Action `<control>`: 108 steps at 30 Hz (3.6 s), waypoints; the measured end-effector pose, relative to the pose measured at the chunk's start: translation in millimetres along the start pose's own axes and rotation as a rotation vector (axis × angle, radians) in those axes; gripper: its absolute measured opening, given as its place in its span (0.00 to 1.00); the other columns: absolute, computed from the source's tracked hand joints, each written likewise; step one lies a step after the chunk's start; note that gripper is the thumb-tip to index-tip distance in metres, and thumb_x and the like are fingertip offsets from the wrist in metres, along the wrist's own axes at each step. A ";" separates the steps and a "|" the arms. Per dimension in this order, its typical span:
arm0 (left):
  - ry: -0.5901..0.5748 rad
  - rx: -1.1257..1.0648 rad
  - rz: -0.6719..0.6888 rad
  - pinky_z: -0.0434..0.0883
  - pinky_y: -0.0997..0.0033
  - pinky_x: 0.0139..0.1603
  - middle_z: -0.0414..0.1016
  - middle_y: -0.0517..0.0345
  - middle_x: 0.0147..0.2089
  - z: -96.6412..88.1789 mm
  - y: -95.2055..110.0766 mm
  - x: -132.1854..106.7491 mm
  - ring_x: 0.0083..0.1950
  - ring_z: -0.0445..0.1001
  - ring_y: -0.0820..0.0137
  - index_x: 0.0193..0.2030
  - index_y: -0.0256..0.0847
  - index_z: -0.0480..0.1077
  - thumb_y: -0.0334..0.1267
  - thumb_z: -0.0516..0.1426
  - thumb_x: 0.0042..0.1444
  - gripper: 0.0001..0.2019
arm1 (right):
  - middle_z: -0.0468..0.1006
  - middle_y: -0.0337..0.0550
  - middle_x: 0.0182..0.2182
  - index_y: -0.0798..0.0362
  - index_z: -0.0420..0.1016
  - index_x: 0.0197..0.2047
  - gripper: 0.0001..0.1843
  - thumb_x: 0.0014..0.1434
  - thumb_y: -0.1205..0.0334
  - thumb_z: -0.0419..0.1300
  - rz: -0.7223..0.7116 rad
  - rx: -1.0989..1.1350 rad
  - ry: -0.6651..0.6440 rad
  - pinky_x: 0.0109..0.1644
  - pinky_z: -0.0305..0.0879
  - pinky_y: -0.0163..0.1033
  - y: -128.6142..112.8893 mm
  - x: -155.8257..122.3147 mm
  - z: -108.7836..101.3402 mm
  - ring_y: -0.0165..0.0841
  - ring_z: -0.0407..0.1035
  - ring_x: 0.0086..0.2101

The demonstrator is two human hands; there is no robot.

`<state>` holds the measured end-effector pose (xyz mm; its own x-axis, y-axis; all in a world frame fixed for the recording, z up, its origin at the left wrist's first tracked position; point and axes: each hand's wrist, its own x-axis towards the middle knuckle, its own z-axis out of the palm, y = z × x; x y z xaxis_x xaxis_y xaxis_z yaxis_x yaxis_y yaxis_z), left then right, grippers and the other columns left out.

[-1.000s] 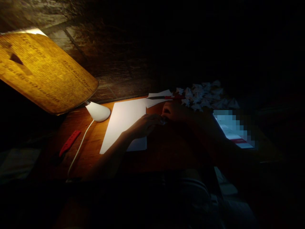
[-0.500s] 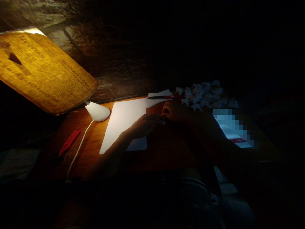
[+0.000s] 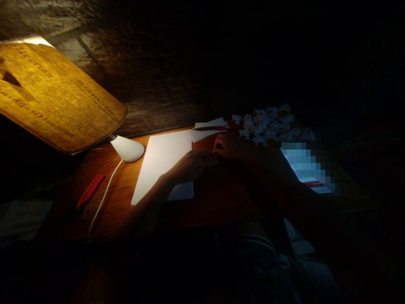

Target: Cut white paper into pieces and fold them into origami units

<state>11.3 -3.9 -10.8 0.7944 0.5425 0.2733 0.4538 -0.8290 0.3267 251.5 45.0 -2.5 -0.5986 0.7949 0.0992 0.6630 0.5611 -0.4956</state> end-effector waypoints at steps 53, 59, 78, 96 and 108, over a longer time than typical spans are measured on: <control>-0.110 0.090 -0.117 0.71 0.43 0.68 0.74 0.49 0.68 -1.1 9.9 0.1 0.66 0.73 0.55 0.65 0.49 0.76 0.24 0.52 0.62 0.28 | 0.82 0.46 0.42 0.53 0.77 0.42 0.09 0.56 0.67 0.67 0.106 0.293 0.035 0.42 0.67 0.38 18.2 8.9 4.0 0.34 0.72 0.37; -0.084 0.079 -0.107 0.72 0.47 0.67 0.75 0.51 0.68 -1.7 11.3 1.0 0.66 0.73 0.58 0.64 0.48 0.76 0.23 0.52 0.62 0.28 | 0.80 0.43 0.40 0.53 0.75 0.45 0.19 0.51 0.61 0.73 0.097 0.362 -0.010 0.35 0.65 0.36 18.0 4.0 1.3 0.32 0.70 0.34; -0.090 0.085 -0.114 0.71 0.44 0.68 0.69 0.49 0.74 0.6 11.6 0.4 0.69 0.71 0.54 0.64 0.47 0.77 0.24 0.52 0.62 0.28 | 0.79 0.44 0.41 0.51 0.71 0.42 0.22 0.46 0.64 0.74 0.195 0.282 -0.006 0.37 0.64 0.38 7.7 12.0 6.0 0.35 0.70 0.36; -0.102 0.042 -0.124 0.71 0.42 0.70 0.75 0.53 0.71 -2.6 15.3 0.4 0.70 0.72 0.57 0.67 0.46 0.74 0.23 0.51 0.63 0.28 | 0.79 0.41 0.40 0.51 0.72 0.40 0.20 0.43 0.67 0.71 0.126 0.397 -0.017 0.37 0.65 0.36 19.0 12.2 2.3 0.32 0.70 0.34; -0.100 0.072 -0.142 0.71 0.45 0.70 0.74 0.50 0.72 -2.5 15.6 -0.2 0.69 0.72 0.58 0.71 0.45 0.69 0.25 0.50 0.65 0.30 | 0.79 0.43 0.40 0.51 0.72 0.41 0.21 0.44 0.72 0.70 0.193 0.324 -0.006 0.36 0.64 0.37 11.3 13.8 6.6 0.34 0.70 0.35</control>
<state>17.2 -16.6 -3.5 0.7550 0.6413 0.1363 0.5891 -0.7548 0.2885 247.8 60.7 -12.4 -0.4798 0.8770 -0.0275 0.5878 0.2980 -0.7521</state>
